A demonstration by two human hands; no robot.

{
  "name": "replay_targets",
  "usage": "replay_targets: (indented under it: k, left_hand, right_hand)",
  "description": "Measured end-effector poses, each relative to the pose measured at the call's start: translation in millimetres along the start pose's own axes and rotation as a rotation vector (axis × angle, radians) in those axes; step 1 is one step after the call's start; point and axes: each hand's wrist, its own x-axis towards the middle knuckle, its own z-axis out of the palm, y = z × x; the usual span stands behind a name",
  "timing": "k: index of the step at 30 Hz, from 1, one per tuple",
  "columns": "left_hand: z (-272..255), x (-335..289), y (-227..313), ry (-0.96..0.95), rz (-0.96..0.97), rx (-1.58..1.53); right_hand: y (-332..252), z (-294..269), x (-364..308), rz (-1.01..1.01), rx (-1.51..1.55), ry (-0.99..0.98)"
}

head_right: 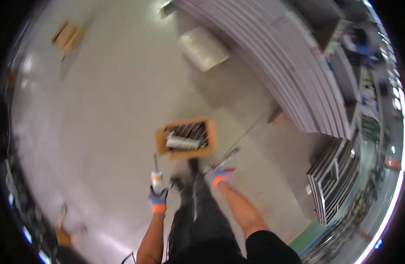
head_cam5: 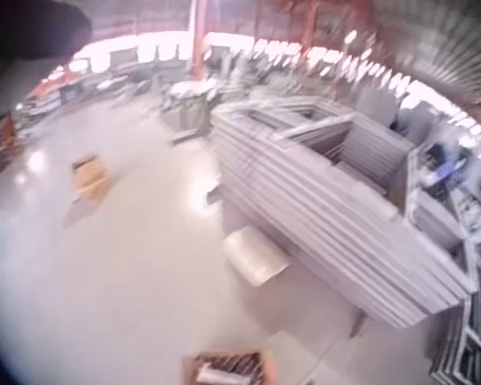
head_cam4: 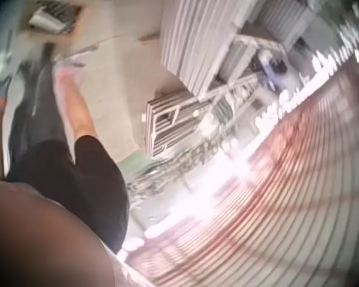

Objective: Applying sealant or caulk to the corners and seams of metal frames using a sealant gun.

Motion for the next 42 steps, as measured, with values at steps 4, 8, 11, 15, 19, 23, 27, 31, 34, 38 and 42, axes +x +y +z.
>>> replay_targets:
  k: [4,8,11,15,19,23,27,31,34,38,42]
  left_hand:
    - [2.7,5.8,72.8,-0.065,0.4,0.261]
    - [-6.7,3.1,112.9,-0.056,0.434,0.051]
    - [-16.5,-2.3,117.5,-0.138,0.533,0.101]
    - [-19.9,-7.3,105.5,-0.105,0.525,-0.016]
    - [-24.1,0.0,70.4,-0.131,0.266,-0.08]
    - [-40.5,6.1,24.0,-0.022,0.252,0.0]
    - [-39.1,14.0,2.1,0.012,0.013,-0.084]
    - [-22.5,15.6,-3.0,0.064,-0.02,-0.179]
    - [-6.5,21.9,1.3,0.062,0.002,-0.079]
    - [6.8,22.2,11.7,0.003,-0.064,-0.162]
    - [8.5,22.2,20.4,-0.024,-0.02,-0.159]
  right_hand:
    - [18.9,-17.1,-42.0,0.183,0.909,0.257]
    - [34.2,-32.7,-67.4,0.206,1.023,0.287]
    - [34.1,-39.1,-61.5,0.225,1.081,0.304]
    - [23.2,-51.8,-29.7,0.296,0.969,0.446]
    - [7.9,-81.8,27.2,0.282,0.825,0.421]
    - [-10.3,-100.5,98.9,0.257,0.498,0.548]
    - [-26.5,-103.6,154.4,0.402,0.915,0.465]
    - [-33.2,-91.7,167.8,0.374,0.984,0.465]
    - [-29.6,-82.6,164.9,0.224,0.802,0.534]
    - [-30.7,-76.2,163.8,0.232,0.832,0.567]
    - [-19.7,-89.7,175.0,0.209,0.751,0.596]
